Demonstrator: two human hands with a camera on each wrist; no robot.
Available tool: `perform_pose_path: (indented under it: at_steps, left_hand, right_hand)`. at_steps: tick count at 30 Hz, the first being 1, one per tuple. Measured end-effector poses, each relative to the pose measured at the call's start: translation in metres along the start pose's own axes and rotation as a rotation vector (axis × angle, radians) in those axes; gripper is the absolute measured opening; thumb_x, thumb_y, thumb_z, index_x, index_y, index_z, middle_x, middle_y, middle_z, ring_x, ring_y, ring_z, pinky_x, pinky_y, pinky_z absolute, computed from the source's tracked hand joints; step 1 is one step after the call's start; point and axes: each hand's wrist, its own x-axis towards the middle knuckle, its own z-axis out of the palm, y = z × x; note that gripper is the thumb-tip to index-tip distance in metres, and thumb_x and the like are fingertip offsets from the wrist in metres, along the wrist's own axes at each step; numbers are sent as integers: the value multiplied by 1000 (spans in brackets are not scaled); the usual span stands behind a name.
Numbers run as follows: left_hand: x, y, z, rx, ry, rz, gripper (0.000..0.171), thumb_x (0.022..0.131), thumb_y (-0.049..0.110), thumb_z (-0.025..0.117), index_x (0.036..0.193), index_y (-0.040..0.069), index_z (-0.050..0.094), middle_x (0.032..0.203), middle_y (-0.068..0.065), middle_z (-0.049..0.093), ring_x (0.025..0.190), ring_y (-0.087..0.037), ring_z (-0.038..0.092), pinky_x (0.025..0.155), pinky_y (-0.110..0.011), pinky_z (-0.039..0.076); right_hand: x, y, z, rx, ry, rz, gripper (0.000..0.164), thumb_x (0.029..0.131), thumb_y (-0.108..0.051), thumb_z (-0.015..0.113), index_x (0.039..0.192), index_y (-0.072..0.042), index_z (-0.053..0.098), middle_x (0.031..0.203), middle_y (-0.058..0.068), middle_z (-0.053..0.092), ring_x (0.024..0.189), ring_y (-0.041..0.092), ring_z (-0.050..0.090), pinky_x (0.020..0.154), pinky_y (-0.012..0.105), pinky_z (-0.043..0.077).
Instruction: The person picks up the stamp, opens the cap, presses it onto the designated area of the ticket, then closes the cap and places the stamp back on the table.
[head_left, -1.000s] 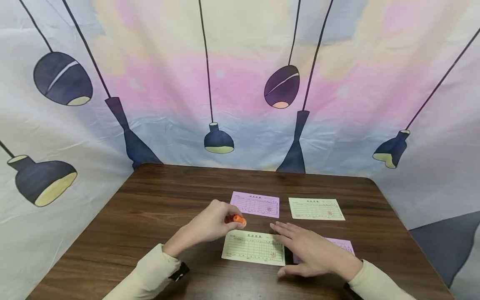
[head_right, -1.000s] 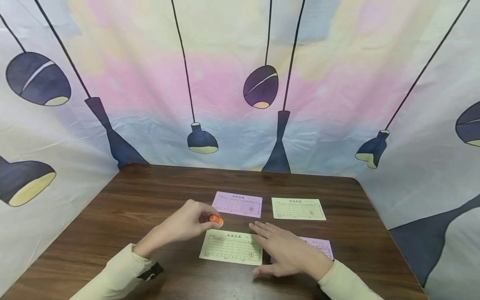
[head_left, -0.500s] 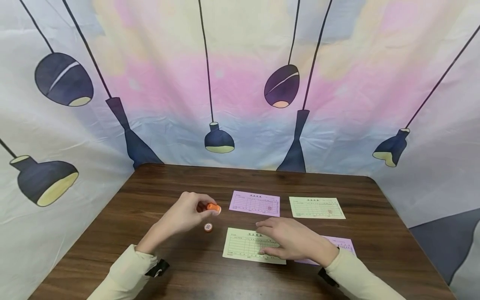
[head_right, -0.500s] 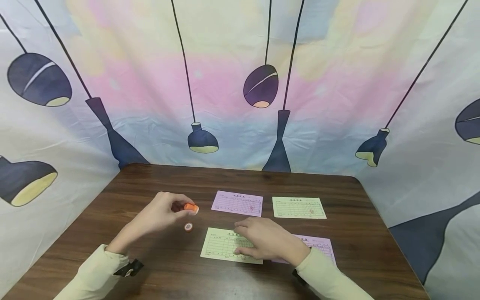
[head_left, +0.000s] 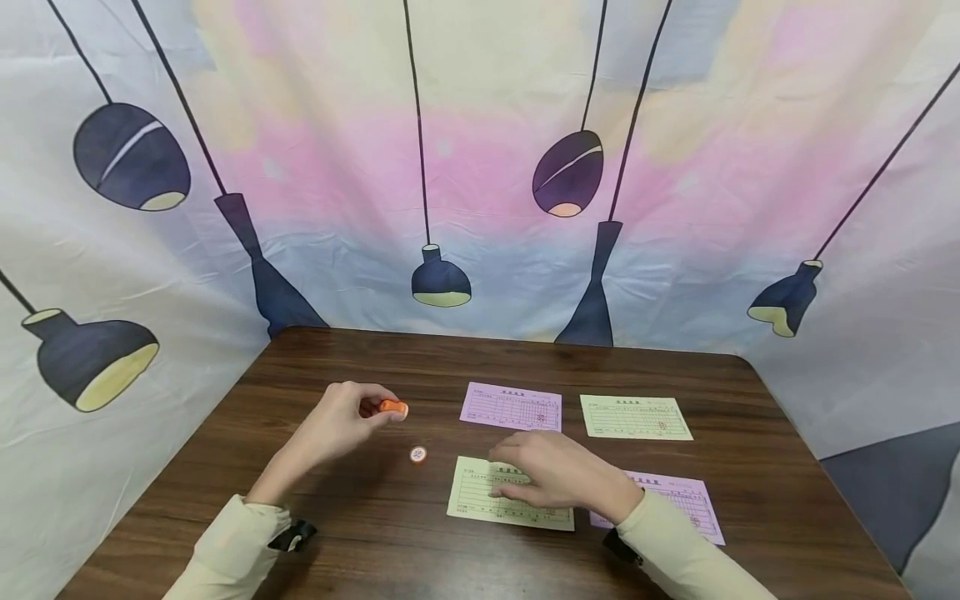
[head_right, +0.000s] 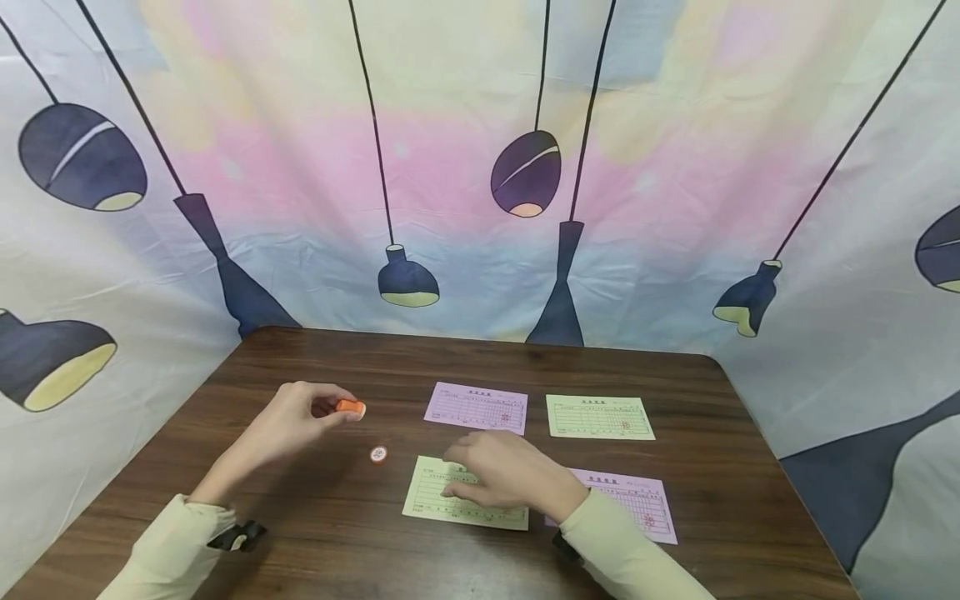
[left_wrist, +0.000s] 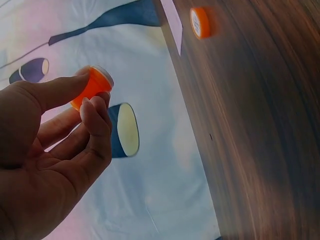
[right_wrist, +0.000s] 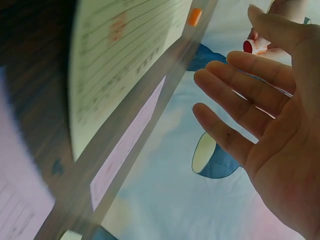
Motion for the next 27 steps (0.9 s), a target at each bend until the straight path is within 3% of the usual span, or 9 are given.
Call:
perform_pose_path:
  at_steps: [4, 12, 16, 20, 27]
  left_hand:
    - [0, -7, -3, 3, 27, -16, 14, 86, 28, 76, 96, 19, 76, 83, 5, 73, 70, -6, 61, 62, -21, 49]
    - [-2, -14, -7, 6, 55, -45, 17, 85, 34, 76, 97, 21, 76, 84, 6, 74, 71, -5, 63, 63, -21, 50]
    - [-4, -17, -8, 4, 62, -47, 19, 85, 35, 76, 98, 20, 75, 85, 5, 74, 71, -6, 63, 62, -22, 50]
    - [-5, -20, -8, 1, 68, -50, 21, 85, 37, 76, 98, 20, 75, 85, 4, 74, 71, -6, 63, 62, -22, 50]
    - [-4, -22, -8, 3, 63, -56, 21, 86, 37, 76, 99, 21, 75, 86, 5, 73, 73, -7, 63, 62, -22, 50]
  right_hand:
    - [13, -2, -1, 25, 19, -16, 32, 94, -41, 64, 112, -16, 70, 103, -3, 74, 89, 6, 69, 78, 26, 56]
    - [40, -7, 0, 35, 16, -28, 29, 95, -38, 65, 115, -18, 71, 108, -6, 74, 96, 3, 68, 83, 24, 55]
    - [55, -8, 4, 57, 18, -16, 25, 93, -39, 66, 107, -19, 71, 92, -10, 71, 76, -1, 61, 70, 17, 49]
    - [68, -7, 8, 78, 2, 33, 24, 91, -40, 69, 104, -19, 70, 73, -14, 57, 62, -1, 48, 60, 14, 39]
    - [87, -4, 22, 109, -52, 113, 32, 89, -43, 70, 110, -19, 70, 87, -8, 65, 71, -2, 52, 64, 16, 43]
